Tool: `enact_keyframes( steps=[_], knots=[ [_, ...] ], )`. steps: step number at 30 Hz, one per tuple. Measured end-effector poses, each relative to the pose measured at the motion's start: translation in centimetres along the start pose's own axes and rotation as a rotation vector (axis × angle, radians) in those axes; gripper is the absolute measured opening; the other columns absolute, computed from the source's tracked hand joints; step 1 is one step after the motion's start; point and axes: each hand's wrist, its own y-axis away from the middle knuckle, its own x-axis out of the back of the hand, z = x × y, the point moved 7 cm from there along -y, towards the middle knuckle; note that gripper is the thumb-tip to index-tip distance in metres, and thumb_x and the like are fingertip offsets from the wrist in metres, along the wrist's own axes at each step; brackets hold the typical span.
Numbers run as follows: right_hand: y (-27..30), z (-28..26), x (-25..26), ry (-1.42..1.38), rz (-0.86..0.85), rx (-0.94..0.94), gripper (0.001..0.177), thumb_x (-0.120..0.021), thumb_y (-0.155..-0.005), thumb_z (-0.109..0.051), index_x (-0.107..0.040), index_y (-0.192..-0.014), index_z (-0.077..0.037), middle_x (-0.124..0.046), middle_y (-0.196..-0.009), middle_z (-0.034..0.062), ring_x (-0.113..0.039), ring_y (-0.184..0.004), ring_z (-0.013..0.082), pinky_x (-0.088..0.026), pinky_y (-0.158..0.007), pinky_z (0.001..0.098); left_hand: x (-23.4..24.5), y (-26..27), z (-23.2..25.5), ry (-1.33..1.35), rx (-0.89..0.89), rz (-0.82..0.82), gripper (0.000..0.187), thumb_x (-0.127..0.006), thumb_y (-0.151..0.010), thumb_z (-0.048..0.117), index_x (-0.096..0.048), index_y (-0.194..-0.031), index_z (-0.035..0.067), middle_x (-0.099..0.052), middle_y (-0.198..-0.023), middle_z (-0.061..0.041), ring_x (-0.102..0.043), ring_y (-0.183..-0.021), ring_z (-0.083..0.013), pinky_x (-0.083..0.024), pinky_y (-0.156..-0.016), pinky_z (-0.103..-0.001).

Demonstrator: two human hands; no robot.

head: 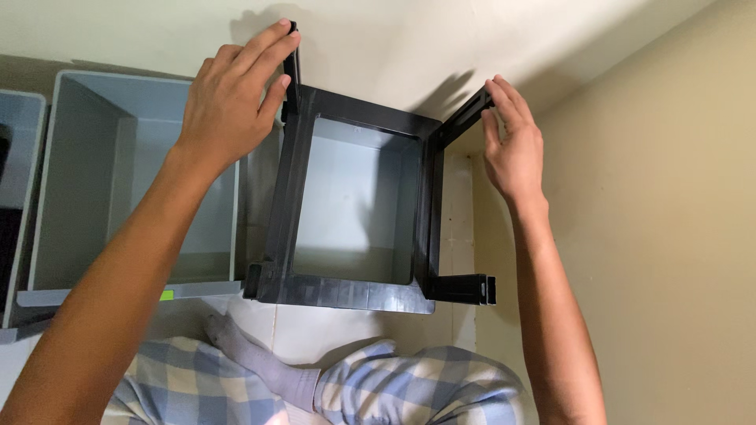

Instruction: The person assembles modular storage bins by attaching black plastic side rails to a gray bin and then fitting a clear front panel. They repeatedly align and snap the rails into place, then secure the front panel onto the assembled frame.

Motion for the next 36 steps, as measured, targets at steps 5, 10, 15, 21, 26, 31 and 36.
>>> enact_keyframes(
  steps=[5, 10, 15, 21, 26, 31, 36],
  knots=[
    [-0.1, -0.4, -0.7, -0.019, -0.093, -0.013, 0.049, -0.060, -0.106, -0.014, -0.048, -0.154, -0.016, -0.042, -0.162, 0.0086, -0.046, -0.145, 0.0318, -0.043, -0.116, 0.0406, -0.7, -0.2, 0.4, 0.014, -0.010, -0.008, 0.051, -0.057, -0.113, 0.022, -0.046, -0.162, 0.012, -0.041, -0.169, -0.003, -0.057, -0.128, -0.0291, -0.045, -0.110, -0.046],
    [0.5, -1.7, -0.7, 0.017, -0.115, 0.014, 0.054, -0.062, -0.105, -0.018, -0.043, -0.156, -0.014, -0.038, -0.164, 0.0098, -0.043, -0.147, 0.0325, -0.041, -0.117, 0.0412, 0.2, 0.2, 2.0, 0.037, 0.011, -0.048, 0.056, -0.055, -0.113, 0.028, -0.040, -0.164, 0.010, -0.035, -0.170, -0.007, -0.045, -0.145, -0.0336, -0.037, -0.119, -0.050],
    [3.1, -3.8, 1.7, 0.029, -0.120, 0.038, 0.052, -0.059, -0.108, -0.023, -0.043, -0.156, -0.010, -0.042, -0.162, 0.0152, -0.042, -0.147, 0.0352, -0.038, -0.117, 0.0437, 3.5, 2.1, 3.9, 0.266, 0.135, -0.060, 0.051, -0.048, -0.115, 0.034, -0.044, -0.160, 0.011, -0.035, -0.169, -0.010, -0.037, -0.152, -0.0345, -0.033, -0.123, -0.050],
    [12.5, -7.2, 6.5, -0.111, -0.129, -0.095, 0.037, -0.058, -0.107, -0.026, -0.063, -0.138, -0.008, -0.064, -0.142, 0.0166, -0.061, -0.133, 0.0326, -0.047, -0.110, 0.0400, 7.3, 8.7, 8.6, 0.442, 0.196, -0.134, 0.044, -0.044, -0.110, 0.041, -0.063, -0.139, 0.014, -0.050, -0.161, -0.009, -0.041, -0.153, -0.0309, -0.032, -0.125, -0.052],
    [18.8, -8.1, 6.7, -0.236, -0.081, -0.306, 0.047, -0.074, -0.092, -0.021, -0.064, -0.136, -0.010, -0.068, -0.134, 0.0105, -0.069, -0.115, 0.0224, -0.055, -0.076, 0.0330, 8.1, 13.6, 11.1, 0.661, 0.271, -0.114, 0.049, -0.067, -0.094, 0.038, -0.063, -0.135, 0.013, -0.057, -0.149, -0.009, -0.053, -0.139, -0.0278, -0.043, -0.115, -0.045],
    [21.1, -6.7, 5.1, -0.439, 0.030, -0.333, 0.037, -0.072, -0.096, -0.012, -0.066, -0.132, -0.005, -0.074, -0.122, 0.0091, -0.072, -0.110, 0.0158, -0.057, -0.095, 0.0278, 5.9, 16.1, 10.5, 0.739, 0.393, -0.116, 0.031, -0.073, -0.093, 0.028, -0.072, -0.121, 0.014, -0.074, -0.123, -0.002, -0.069, -0.120, -0.0178, -0.052, -0.105, -0.033],
    [22.3, -5.4, 4.3, -0.520, 0.109, -0.367, 0.032, -0.067, -0.100, -0.013, -0.064, -0.131, -0.004, -0.073, -0.118, 0.0059, -0.070, -0.108, 0.0120, -0.056, -0.095, 0.0276, 5.0, 17.9, 9.3, 0.871, 0.481, -0.044, 0.021, -0.070, -0.098, 0.023, -0.071, -0.115, 0.011, -0.071, -0.112, 0.001, -0.065, -0.109, -0.0132, -0.050, -0.099, -0.029]
  ],
)
